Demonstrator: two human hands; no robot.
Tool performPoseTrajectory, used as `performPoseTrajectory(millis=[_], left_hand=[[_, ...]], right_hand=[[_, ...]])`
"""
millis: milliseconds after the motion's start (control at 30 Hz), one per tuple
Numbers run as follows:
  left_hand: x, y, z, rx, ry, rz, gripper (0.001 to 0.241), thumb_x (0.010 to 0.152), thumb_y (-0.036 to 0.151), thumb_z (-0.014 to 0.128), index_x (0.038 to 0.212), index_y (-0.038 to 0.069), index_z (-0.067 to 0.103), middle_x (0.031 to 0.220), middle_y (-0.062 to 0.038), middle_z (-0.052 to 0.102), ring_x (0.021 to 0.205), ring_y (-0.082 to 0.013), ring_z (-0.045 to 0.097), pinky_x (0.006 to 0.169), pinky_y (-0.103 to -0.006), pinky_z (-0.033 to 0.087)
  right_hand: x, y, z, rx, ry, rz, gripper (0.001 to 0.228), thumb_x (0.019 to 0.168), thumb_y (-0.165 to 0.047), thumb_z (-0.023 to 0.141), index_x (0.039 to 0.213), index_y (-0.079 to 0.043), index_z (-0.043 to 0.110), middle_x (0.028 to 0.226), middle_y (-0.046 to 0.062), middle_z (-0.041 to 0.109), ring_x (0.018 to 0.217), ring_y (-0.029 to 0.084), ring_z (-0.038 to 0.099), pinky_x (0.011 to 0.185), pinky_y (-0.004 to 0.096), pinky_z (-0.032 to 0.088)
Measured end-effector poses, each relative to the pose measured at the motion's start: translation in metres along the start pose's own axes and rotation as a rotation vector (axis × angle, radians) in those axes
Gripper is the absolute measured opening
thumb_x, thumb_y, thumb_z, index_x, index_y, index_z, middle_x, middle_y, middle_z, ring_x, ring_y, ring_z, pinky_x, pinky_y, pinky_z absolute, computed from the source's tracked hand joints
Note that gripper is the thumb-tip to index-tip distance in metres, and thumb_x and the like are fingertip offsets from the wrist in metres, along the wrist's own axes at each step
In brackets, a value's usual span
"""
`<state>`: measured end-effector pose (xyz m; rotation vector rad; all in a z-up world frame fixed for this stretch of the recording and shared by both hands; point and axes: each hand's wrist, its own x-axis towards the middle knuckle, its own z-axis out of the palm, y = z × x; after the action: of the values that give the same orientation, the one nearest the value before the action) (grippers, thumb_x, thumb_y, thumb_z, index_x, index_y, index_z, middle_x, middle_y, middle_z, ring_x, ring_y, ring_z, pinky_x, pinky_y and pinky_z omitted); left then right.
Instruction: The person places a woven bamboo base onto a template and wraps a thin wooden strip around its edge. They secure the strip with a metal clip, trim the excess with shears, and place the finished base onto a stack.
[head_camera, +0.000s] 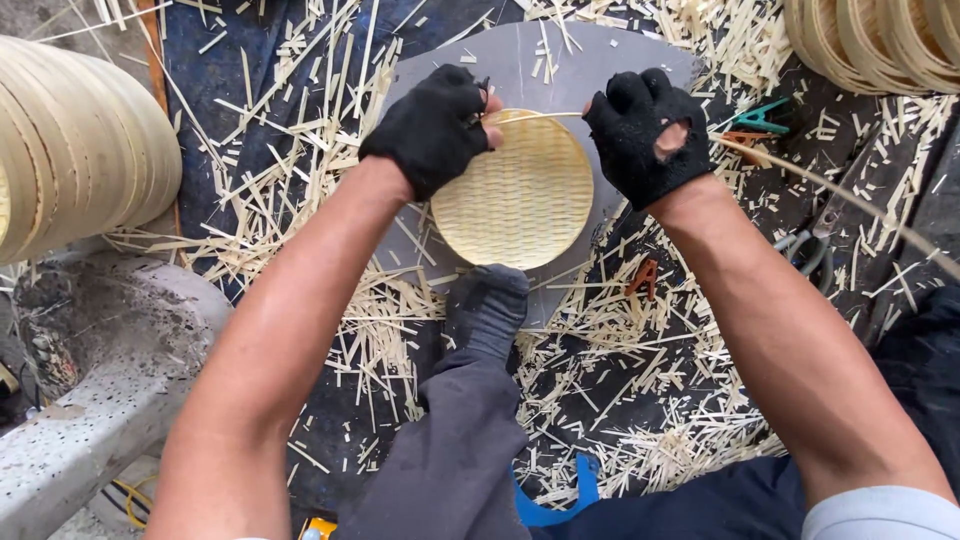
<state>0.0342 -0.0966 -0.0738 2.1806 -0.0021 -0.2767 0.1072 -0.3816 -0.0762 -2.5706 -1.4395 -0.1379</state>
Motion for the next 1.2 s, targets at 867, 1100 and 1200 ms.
performPoseTrajectory(millis=[867, 1100, 1200], left_hand=[[-0.002, -0.024, 0.048, 0.434, 0.242, 0.344, 0.009, 0.095, 0.010, 0.069, 0.103, 0.008, 0.064, 0.101, -0.013, 0.064, 0.095, -0.0371, 0.064, 0.078, -0.0491, 0.053], [-0.004, -0.024, 0.047, 0.424, 0.226, 0.332, 0.008, 0.096, 0.009, 0.069, 0.103, 0.008, 0.064, 0.102, -0.013, 0.064, 0.096, -0.0364, 0.064, 0.079, -0.0484, 0.053], [-0.004, -0.023, 0.047, 0.430, 0.229, 0.327, 0.009, 0.096, 0.010, 0.069, 0.103, 0.007, 0.064, 0.102, -0.013, 0.064, 0.096, -0.0364, 0.064, 0.079, -0.0484, 0.053]], right_hand=[[-0.116, 0.029, 0.009, 0.436, 0.244, 0.659, 0.015, 0.098, -0.016, 0.074, 0.107, -0.006, 0.068, 0.104, 0.015, 0.069, 0.100, 0.034, 0.068, 0.090, 0.042, 0.055], [-0.170, 0.089, -0.015, 0.201, 0.080, 0.820, 0.047, 0.092, -0.011, 0.075, 0.138, -0.004, 0.066, 0.118, 0.021, 0.065, 0.112, 0.042, 0.060, 0.096, 0.048, 0.049], [-0.170, 0.092, -0.012, 0.211, 0.055, 0.777, 0.047, 0.091, -0.012, 0.077, 0.136, -0.005, 0.067, 0.118, 0.020, 0.066, 0.115, 0.042, 0.060, 0.099, 0.048, 0.048]])
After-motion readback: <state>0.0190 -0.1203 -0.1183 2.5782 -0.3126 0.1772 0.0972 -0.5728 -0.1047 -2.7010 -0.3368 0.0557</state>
